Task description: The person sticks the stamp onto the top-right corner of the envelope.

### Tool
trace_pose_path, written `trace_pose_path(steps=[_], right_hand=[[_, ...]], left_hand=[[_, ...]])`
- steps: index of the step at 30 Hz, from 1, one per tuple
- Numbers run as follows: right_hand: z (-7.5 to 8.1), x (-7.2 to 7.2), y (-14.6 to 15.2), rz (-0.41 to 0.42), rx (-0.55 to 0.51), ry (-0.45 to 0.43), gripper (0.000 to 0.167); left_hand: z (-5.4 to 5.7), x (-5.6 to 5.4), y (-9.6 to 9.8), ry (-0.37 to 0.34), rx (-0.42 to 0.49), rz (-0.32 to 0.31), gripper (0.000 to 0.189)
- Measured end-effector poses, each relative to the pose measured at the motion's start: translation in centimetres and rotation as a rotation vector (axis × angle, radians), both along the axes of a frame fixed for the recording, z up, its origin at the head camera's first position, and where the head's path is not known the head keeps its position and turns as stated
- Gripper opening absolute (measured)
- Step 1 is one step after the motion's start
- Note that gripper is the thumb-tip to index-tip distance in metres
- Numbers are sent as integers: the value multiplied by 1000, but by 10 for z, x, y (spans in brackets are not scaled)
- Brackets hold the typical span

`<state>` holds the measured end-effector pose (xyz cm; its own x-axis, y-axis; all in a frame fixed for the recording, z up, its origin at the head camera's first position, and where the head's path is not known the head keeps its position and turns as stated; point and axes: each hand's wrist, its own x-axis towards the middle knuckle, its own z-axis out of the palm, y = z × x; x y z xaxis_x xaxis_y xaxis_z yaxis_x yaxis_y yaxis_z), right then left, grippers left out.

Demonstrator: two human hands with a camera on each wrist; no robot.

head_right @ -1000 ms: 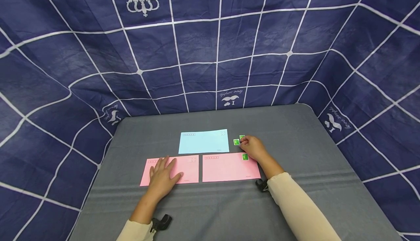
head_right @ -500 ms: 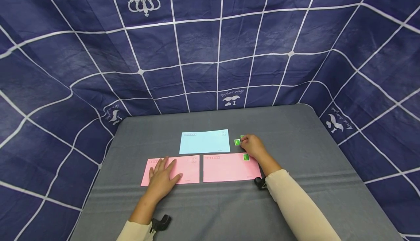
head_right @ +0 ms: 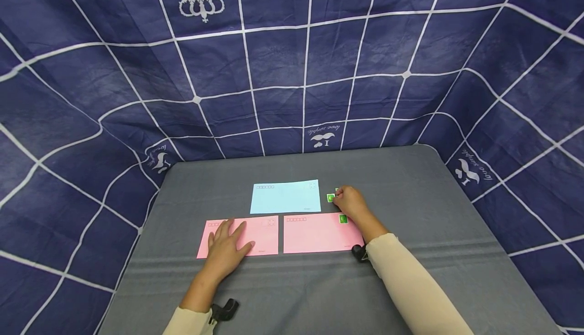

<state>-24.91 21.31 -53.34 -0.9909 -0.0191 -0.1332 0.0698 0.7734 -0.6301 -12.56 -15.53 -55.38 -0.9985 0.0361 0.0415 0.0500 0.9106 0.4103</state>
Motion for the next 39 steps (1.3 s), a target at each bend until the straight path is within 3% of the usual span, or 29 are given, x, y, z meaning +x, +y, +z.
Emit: trace_pose_path(steps=[19,33,39], right_hand=[[0,-4,-3,-19,-4,-17,16],[-2,-3,-1,-15,-15,24,12],[-3,-2,-1,-16,-30,28,12]], left_hand=[[-2,1,-2,0,4,-5,67],[-5,1,-3,6,12,-10,66],[-2,2,-3,-7,10,-8,67]])
